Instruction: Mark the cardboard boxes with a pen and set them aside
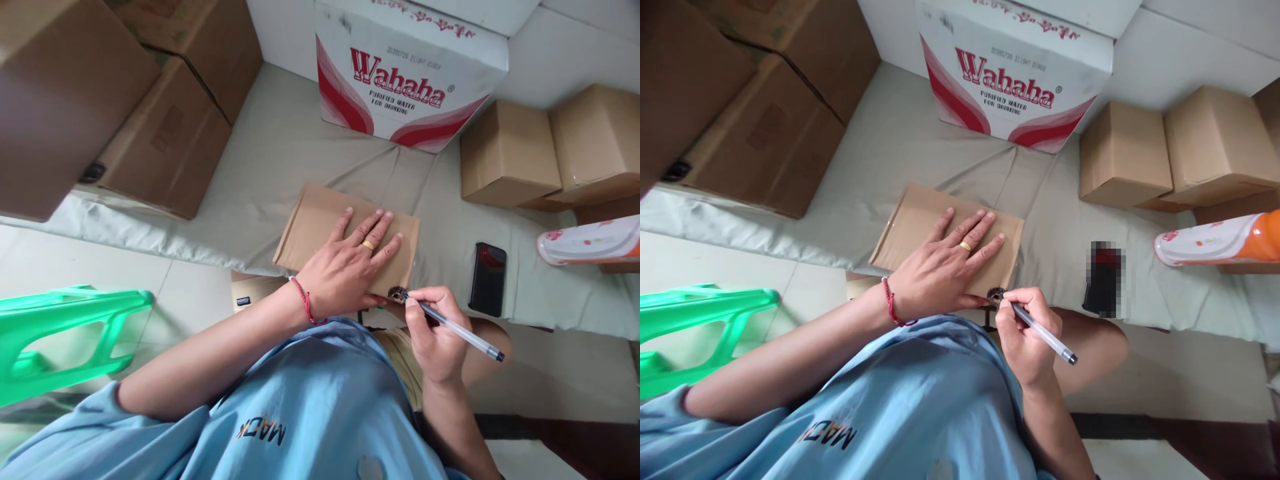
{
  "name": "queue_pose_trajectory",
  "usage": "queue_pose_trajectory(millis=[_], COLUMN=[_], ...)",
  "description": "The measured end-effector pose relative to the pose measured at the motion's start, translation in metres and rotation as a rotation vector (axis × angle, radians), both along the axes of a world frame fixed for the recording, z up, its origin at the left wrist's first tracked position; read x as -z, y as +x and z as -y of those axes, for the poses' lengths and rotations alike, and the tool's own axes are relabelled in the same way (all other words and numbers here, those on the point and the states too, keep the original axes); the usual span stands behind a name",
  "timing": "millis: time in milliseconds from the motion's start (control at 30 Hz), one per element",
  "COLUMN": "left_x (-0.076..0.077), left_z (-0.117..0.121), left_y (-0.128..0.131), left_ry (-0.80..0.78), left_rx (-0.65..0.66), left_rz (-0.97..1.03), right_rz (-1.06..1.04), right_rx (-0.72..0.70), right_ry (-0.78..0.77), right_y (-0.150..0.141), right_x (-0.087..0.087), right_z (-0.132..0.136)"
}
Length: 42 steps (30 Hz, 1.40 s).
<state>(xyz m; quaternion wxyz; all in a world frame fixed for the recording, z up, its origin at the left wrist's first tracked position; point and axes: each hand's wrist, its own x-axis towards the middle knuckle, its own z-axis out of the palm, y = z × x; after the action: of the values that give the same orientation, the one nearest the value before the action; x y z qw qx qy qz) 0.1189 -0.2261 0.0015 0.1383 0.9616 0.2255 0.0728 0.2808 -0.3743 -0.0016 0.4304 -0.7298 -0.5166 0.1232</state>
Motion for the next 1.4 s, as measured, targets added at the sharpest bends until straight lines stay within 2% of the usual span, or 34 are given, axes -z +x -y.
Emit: queue_pose_trajectory(millis=[200,467,700,1067,1233,1400], left_x=[0.002,-0.003,0.0,-0.003,-0.002,-0.003], left_z=[0.0,0.0,-0.001,-0.001,0.0,0.0], left_y=[0.0,0.001,0.0,0.001,0.001,0.001], left_ry=[0.012,-0.003,0.002,-0.007,-0.003,-0.014], left_rx=[-0.005,-0.003,-0.001,-0.006,-0.004,-0.003], left_rz=[-0.009,-0.045,-0.028,-0.056,-0.042,-0.053], right_rz=[0.163,0.188,0.072,0.1,0.121,0.048], right_rx=[0.03,0.012,0.012,-0.019,-0.057,-0.122], right_ry=[0.03,0.043,0.018,0.029,0.021,0.033], right_y=[0.0,0.004,0.011,0.009,0.008,0.002], right_x=[-0.004,-0.006,-0.008,-0.004,-0.007,-0.008], right_z=[0.0,0.002,0.01,0.011,0.011,0.008])
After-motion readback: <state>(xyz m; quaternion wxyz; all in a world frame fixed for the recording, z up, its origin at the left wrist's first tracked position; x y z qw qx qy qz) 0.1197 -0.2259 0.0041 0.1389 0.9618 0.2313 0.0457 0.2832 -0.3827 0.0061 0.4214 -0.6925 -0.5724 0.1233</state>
